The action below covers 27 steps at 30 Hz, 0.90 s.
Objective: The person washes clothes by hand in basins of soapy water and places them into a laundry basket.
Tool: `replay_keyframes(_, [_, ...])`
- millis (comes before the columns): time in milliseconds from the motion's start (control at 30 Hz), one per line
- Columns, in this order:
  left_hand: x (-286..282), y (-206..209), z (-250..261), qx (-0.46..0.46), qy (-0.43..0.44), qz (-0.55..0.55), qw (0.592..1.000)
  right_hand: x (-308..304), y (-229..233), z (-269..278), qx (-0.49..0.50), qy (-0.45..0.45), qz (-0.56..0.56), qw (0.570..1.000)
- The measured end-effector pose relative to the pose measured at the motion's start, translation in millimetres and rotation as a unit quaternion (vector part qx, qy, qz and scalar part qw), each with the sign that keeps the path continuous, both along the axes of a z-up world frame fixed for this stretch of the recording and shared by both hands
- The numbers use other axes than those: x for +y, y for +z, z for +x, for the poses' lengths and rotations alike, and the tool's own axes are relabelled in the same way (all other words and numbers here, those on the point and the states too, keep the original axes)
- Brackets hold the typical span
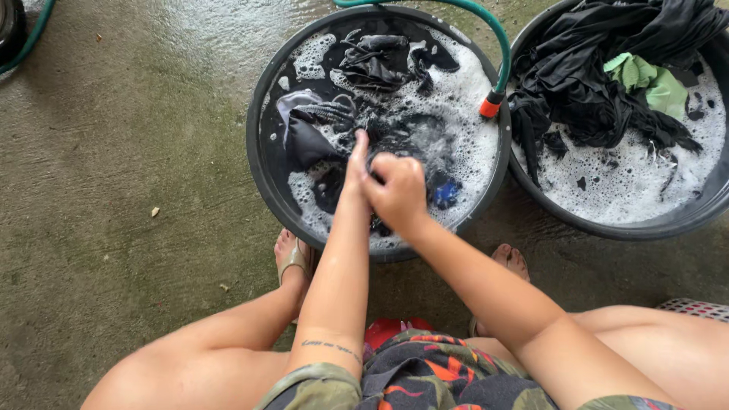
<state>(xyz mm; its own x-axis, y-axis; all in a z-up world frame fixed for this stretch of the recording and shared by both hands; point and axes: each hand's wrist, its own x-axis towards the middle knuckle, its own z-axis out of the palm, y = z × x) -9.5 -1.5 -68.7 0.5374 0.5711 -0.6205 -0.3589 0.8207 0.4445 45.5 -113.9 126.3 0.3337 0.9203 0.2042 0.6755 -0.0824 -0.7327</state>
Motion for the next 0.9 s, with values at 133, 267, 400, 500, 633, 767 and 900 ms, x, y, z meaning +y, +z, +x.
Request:
replay_keyframes(133, [16, -42, -21, 0.027, -0.013, -0.056, 0.998, -10, 27, -18, -0.114, 0.074, 0.161, 0.978])
replay_keyframes(267, [-2, -98, -21, -0.341, 0.017, -0.062, 0.938, -1, 12, -25, -0.024, 0.029, 0.180, 0.983])
replay_keyframes(400, [-35, -115, 16, -0.299, 0.118, -0.098, 0.942, 10, -38, -3, 0.035, -0.060, 0.131, 0.989])
replay_keyframes(500, [-39, -76, 32, 0.013, 0.094, -0.030, 0.995, 23, -87, 41, 0.103, -0.009, 0.050, 0.993])
replay_keyframes(633, [-34, -6, 45, 0.297, -0.054, 0.219, 0.928, 43, -152, 109, 0.163, -0.191, -0.063, 0.966])
replay_keyframes(767, [-33, 24, 36, 0.565, -0.131, 0.533, 0.616, 36, -219, 131, -0.076, -0.307, -0.010, 0.948])
replay_keyframes(900, [-25, -18, 20, 0.645, -0.202, 0.489, 0.552, 5, -301, 126, -0.213, -0.123, -0.131, 0.961])
